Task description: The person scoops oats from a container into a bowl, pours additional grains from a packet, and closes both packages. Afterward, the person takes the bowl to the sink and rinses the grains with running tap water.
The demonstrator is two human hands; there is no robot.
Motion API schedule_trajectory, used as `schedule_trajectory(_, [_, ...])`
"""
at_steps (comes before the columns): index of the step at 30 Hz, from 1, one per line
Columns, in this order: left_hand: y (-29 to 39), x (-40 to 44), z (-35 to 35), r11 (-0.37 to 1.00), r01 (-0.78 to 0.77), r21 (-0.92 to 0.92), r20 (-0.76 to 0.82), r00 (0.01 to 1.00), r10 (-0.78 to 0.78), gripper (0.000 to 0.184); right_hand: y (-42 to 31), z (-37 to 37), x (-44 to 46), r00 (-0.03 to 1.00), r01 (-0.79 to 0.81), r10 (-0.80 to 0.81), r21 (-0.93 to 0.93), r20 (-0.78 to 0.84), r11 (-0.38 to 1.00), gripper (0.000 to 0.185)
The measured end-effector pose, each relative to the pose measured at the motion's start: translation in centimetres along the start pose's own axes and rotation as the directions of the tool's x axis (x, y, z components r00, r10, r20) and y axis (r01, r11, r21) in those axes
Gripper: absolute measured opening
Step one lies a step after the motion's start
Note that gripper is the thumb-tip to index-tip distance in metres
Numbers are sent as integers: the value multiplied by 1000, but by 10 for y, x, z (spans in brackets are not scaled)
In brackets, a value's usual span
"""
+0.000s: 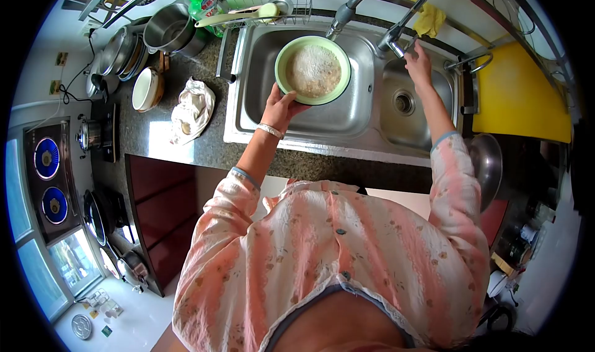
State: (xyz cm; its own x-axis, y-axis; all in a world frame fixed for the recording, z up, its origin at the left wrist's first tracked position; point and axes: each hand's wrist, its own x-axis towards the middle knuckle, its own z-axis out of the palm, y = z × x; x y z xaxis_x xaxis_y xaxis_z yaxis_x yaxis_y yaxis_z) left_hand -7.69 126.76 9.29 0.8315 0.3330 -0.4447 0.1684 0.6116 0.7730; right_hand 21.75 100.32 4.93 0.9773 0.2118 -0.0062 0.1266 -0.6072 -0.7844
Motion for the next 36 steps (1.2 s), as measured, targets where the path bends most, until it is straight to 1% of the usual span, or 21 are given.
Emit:
schedule_trajectory(2, [2,-6,-1,1000,-6,8,-8,1000,6,48,1,5,-28,997,-76,78,142,-7,987,58])
schedule_trajectory(3, [2,-9,-2,1000,-4,8,-12,1000,4,48,1,7,-43,997,-72,74,143,-4,987,58])
schedule_trajectory(5, [2,-15,-5,1000,-3,7,-19,1000,3,48,3,11,-76,978,-209,183,393,102,896,52])
schedule_trajectory(9, [3,-31,-11,1000,2,12,-37,999,-2,47,15,15,-131,937,-325,236,392,257,861,48])
schedule_trajectory(10, [4,-35,-12,1000,6,12,-42,999,-6,46,18,16,-142,927,-347,245,395,285,851,44])
schedule_trajectory(11, [5,-39,-14,1000,6,13,-47,999,-6,46,21,16,-151,925,-349,245,396,289,850,44])
schedule_trajectory(13, [7,-47,-16,1000,6,10,-46,999,-5,46,23,15,-166,881,-430,283,393,380,813,40])
schedule_trajectory(14, [8,-50,-16,1000,-2,12,-48,999,3,46,23,14,-171,876,-436,289,378,387,817,36])
schedule_trajectory(18, [14,-61,-15,1000,-9,8,-49,999,10,46,20,8,-179,859,-467,304,385,413,796,33])
schedule_trajectory(20, [15,-64,-16,999,-27,-37,-37,999,26,44,23,8,-179,867,-450,280,402,413,798,31])
schedule_trajectory(24, [14,-63,-18,998,-41,-43,-59,998,38,44,26,7,-164,883,-418,258,406,393,812,34])
schedule_trajectory(26, [13,-59,-17,1000,9,27,-76,997,-7,48,27,6,-142,947,-303,230,386,224,871,39])
schedule_trajectory(28, [13,-55,-15,999,4,33,-64,998,-2,48,20,-2,-107,991,-133,121,323,56,937,47])
schedule_trajectory(29, [13,-51,-12,999,2,36,-56,998,0,48,19,-5,-87,998,-17,34,311,-50,950,50])
schedule_trajectory(30, [14,-47,-9,999,-6,54,-54,998,9,46,9,-11,-68,994,29,4,297,-108,954,52])
schedule_trajectory(32, [10,-39,-7,999,-14,35,-33,999,15,46,0,-17,-26,971,108,-60,202,-231,973,54])
schedule_trajectory(33, [10,-34,-5,1000,-21,13,-28,999,22,46,-5,-21,-9,968,113,-62,201,-242,973,54])
schedule_trajectory(34, [12,-34,0,999,-20,43,-24,999,21,42,-11,-24,6,962,146,-120,92,-244,985,50])
schedule_trajectory(35, [13,-32,3,999,-25,45,-20,999,25,42,-15,-24,17,955,178,-177,-16,-237,984,47])
schedule_trajectory(36, [13,-30,6,999,-21,28,-13,1000,22,43,-17,-23,27,954,182,-180,-14,-239,983,47])
